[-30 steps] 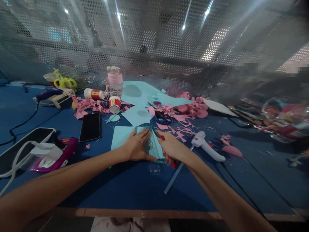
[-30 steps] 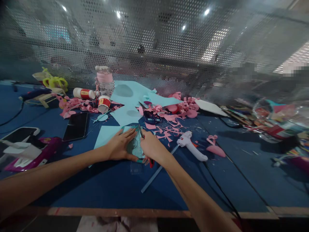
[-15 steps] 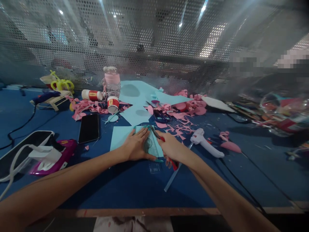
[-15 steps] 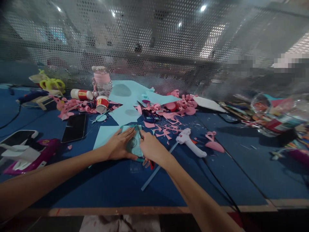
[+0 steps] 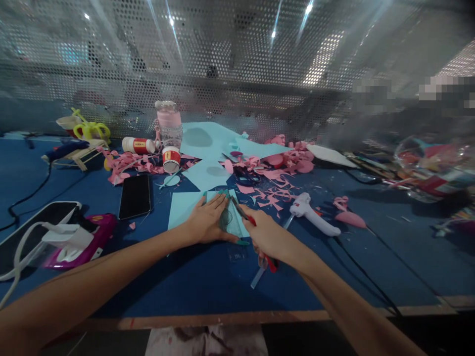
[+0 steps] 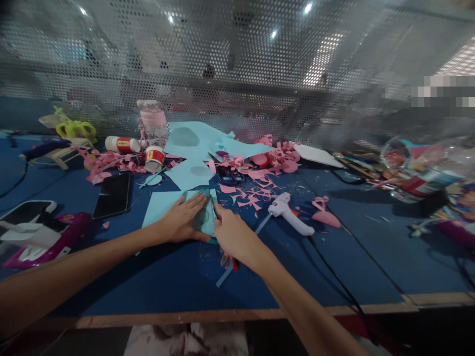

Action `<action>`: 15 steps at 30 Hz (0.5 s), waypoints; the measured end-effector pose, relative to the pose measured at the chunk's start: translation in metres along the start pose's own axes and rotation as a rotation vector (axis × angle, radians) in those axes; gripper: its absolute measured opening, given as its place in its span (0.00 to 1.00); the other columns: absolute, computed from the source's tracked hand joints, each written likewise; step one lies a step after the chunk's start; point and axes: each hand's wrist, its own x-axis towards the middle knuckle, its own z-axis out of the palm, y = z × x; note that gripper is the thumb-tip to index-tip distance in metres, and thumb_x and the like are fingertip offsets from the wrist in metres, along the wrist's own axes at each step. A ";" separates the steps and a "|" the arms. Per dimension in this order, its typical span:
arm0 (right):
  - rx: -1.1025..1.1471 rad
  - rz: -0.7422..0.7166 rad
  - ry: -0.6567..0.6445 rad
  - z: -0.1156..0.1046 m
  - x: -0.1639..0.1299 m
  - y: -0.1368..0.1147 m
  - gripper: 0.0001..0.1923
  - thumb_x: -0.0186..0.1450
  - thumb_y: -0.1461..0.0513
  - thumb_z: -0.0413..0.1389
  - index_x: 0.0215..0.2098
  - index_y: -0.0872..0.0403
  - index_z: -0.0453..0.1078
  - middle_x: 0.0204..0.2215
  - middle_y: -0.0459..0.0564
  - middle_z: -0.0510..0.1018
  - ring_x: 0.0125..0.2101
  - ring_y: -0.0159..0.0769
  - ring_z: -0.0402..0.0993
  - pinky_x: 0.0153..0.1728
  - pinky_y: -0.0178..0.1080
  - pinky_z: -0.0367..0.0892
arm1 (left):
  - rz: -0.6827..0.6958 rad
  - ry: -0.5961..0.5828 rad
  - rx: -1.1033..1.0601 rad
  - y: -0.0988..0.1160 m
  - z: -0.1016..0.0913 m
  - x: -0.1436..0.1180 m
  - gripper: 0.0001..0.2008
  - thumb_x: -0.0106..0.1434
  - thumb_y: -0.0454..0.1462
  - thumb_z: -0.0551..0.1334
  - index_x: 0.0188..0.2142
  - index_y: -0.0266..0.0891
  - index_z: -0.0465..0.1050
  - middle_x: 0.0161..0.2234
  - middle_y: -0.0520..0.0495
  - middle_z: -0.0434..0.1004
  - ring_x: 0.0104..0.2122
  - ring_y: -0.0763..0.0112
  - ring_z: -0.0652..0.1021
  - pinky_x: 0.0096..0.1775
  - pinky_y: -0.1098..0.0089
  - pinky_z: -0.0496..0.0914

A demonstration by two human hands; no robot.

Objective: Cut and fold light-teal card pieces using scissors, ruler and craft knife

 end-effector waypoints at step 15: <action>-0.091 0.006 0.028 0.002 -0.037 -0.001 0.24 0.66 0.63 0.41 0.60 0.53 0.56 0.18 0.45 0.70 0.16 0.28 0.64 0.24 0.32 0.60 | -0.010 -0.007 0.024 -0.001 0.002 0.000 0.53 0.49 0.67 0.46 0.63 0.33 0.44 0.64 0.38 0.41 0.63 0.53 0.48 0.60 0.49 0.40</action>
